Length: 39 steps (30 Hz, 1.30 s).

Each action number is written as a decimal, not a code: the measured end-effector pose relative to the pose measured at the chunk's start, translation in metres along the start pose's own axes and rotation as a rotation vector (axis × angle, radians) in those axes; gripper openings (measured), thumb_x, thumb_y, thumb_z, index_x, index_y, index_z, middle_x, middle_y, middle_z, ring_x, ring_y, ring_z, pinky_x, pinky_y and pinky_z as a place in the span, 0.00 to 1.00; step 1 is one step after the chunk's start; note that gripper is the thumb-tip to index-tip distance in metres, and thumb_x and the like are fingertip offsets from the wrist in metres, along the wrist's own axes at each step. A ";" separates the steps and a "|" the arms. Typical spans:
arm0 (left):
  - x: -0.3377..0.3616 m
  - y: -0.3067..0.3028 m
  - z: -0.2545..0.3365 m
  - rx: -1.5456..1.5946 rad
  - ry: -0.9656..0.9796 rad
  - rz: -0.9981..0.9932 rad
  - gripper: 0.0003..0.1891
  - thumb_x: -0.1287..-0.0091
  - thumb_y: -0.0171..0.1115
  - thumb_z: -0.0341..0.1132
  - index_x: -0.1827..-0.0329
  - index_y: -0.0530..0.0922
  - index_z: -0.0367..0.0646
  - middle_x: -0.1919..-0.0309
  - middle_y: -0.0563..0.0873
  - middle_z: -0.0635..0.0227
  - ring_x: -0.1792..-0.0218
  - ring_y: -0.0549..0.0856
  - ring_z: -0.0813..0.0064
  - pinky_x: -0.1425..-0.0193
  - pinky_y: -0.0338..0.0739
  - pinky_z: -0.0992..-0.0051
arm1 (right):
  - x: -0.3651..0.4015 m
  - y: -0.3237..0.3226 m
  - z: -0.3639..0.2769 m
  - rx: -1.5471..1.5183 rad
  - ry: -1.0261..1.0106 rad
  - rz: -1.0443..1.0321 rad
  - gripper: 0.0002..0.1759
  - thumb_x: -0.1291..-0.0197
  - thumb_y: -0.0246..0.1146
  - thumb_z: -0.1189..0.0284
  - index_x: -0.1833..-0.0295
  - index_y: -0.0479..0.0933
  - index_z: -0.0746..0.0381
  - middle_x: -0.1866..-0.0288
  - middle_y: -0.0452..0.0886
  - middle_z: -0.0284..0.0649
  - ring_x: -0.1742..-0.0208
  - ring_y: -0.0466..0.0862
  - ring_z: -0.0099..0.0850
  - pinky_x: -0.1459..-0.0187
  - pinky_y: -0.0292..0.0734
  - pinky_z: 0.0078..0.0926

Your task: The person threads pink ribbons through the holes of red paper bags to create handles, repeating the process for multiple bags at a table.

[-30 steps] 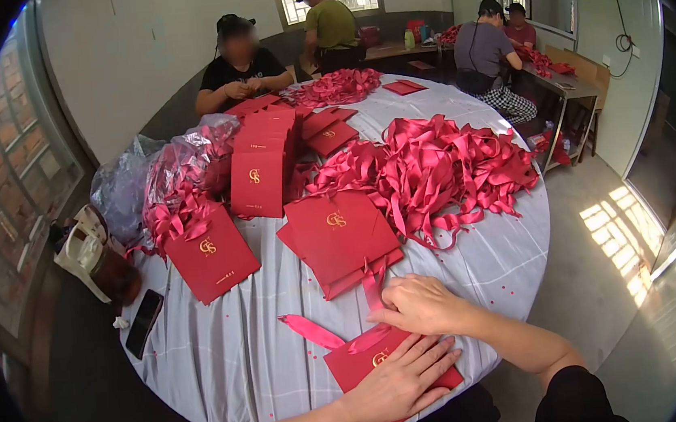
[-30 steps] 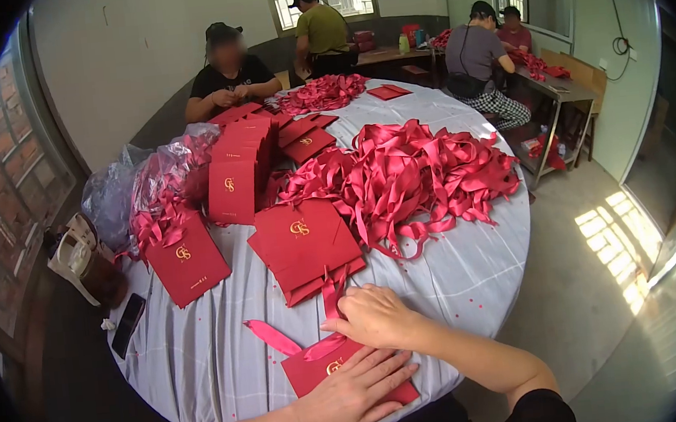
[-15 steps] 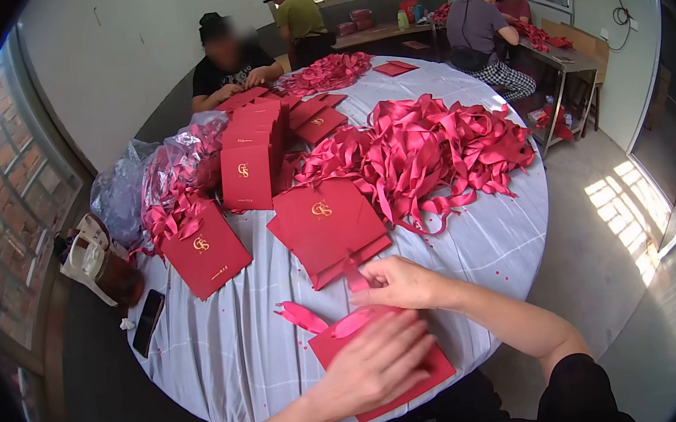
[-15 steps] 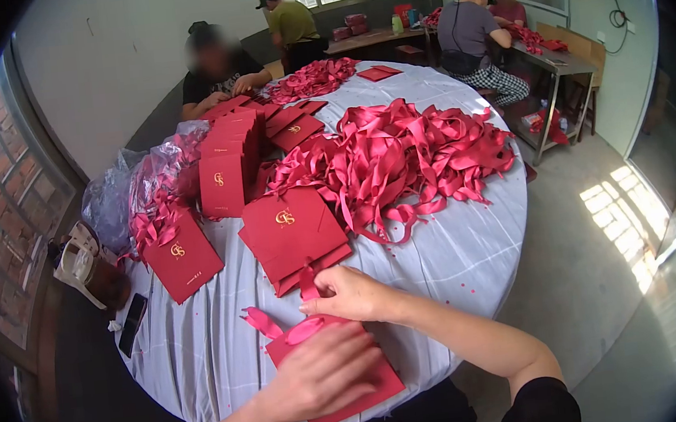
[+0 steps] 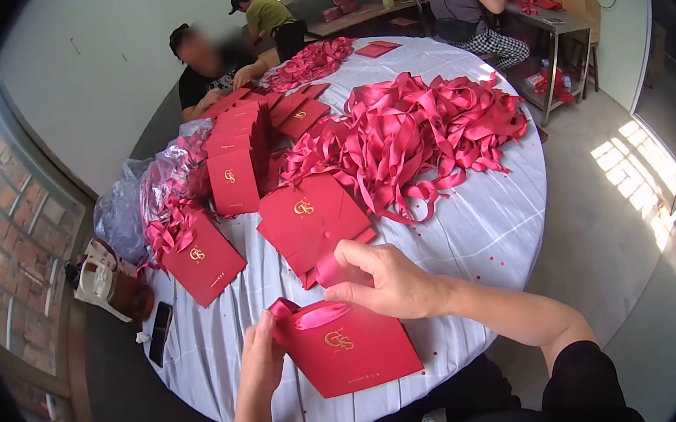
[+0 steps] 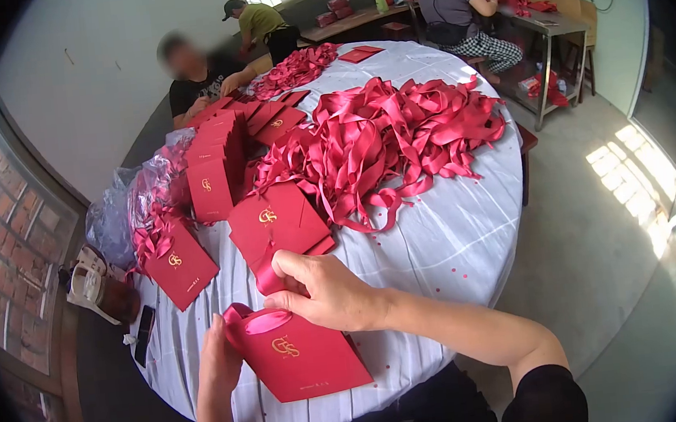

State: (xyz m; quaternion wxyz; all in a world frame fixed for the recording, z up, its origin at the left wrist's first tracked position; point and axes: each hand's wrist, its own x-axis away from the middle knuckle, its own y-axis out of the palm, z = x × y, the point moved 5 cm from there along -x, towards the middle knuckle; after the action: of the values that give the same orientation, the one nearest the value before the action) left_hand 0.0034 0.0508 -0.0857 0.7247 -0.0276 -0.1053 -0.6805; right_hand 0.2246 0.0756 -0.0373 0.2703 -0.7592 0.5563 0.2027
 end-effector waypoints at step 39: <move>-0.121 -0.142 0.060 -1.287 0.984 0.727 0.24 0.37 0.62 0.32 0.39 0.69 0.36 0.43 0.76 0.49 0.39 0.72 0.50 0.34 0.65 0.60 | 0.000 0.007 0.039 -0.021 0.270 -0.020 0.05 0.34 0.56 0.80 0.55 0.75 0.67 0.66 0.78 0.36 0.72 0.75 0.17 0.70 0.72 0.16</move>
State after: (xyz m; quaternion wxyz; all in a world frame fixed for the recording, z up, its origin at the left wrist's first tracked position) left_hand -0.1510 0.1696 -0.0650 0.7031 -0.1658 0.6365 -0.2703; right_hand 0.2174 0.0986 -0.0682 0.1872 -0.7879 0.5777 0.1018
